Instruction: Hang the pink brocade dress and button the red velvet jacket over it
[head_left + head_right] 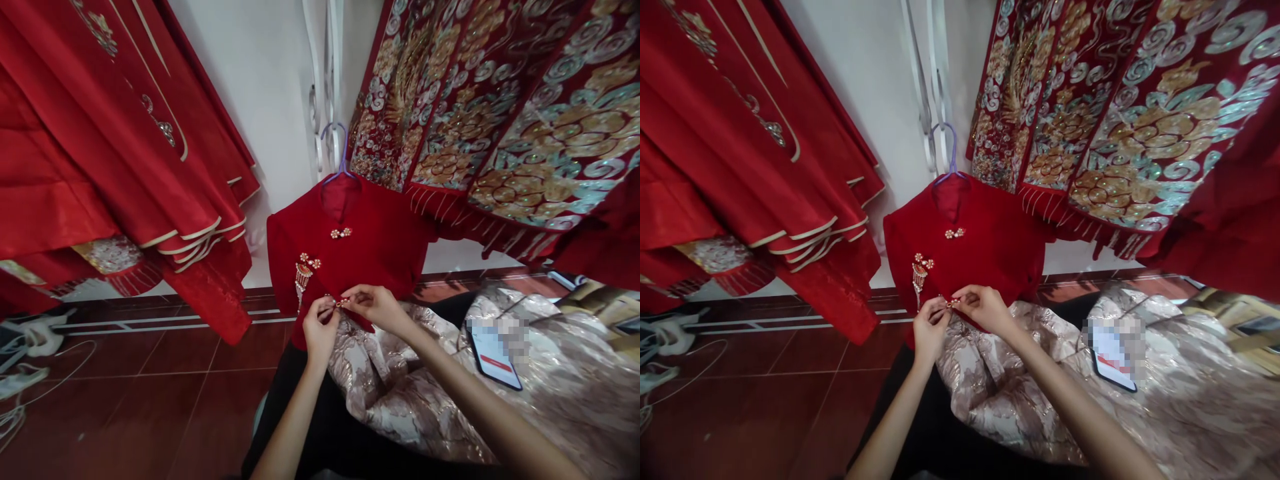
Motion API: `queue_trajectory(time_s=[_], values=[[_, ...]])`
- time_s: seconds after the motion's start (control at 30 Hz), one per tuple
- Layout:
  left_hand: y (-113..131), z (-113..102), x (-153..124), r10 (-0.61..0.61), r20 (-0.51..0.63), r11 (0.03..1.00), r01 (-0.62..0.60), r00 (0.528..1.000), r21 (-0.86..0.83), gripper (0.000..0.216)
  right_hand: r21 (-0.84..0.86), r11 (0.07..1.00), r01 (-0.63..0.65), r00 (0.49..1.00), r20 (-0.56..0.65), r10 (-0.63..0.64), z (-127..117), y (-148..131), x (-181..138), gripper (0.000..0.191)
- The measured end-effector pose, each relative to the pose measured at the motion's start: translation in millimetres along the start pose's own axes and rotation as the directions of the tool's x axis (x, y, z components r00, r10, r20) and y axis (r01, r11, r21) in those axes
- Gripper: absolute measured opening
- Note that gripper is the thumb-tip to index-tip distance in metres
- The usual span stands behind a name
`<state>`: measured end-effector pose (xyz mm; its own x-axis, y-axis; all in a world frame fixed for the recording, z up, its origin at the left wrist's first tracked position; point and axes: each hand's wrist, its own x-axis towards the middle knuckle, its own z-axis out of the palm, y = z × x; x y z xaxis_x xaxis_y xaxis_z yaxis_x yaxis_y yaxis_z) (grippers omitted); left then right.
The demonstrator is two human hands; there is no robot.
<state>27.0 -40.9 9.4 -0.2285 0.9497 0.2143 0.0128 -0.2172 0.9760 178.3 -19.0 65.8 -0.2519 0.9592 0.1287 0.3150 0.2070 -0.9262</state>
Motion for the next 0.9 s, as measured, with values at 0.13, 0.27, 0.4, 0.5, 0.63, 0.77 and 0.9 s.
queue_trajectory(time_s=[0.13,0.27,0.4,0.5,0.63,0.77,0.9], values=[[2,-1,0,-0.014,-0.018,1.000,0.014,1.000,-0.027,0.021,-0.066,0.993,0.099,0.988,-0.115,-0.106,23,5,-2,0.018],[1,-2,0,-0.023,-0.033,0.998,0.022,0.999,-0.054,0.020,-0.136,0.979,0.152,0.967,-0.182,-0.176,30,6,-6,0.017],[1,-6,2,-0.058,-0.030,0.996,0.056,0.998,-0.071,0.019,-0.170,0.965,0.199,0.954,-0.192,-0.230,31,7,-8,0.018],[2,-9,4,-0.058,-0.006,0.996,0.058,0.998,-0.066,0.018,-0.183,0.957,0.225,0.945,-0.197,-0.260,33,8,-10,0.017],[2,-12,8,-0.024,0.048,0.999,0.025,0.999,-0.034,0.017,-0.188,0.959,0.213,0.935,-0.247,-0.256,38,9,-10,0.018],[3,-16,10,0.006,0.086,0.998,-0.011,0.996,0.059,0.017,-0.226,0.959,0.169,0.962,-0.177,-0.211,30,6,-6,0.019],[8,-23,12,0.104,-0.036,0.988,-0.100,0.994,0.118,0.021,-0.312,0.940,0.138,0.955,-0.208,-0.209,8,0,-1,0.018]])
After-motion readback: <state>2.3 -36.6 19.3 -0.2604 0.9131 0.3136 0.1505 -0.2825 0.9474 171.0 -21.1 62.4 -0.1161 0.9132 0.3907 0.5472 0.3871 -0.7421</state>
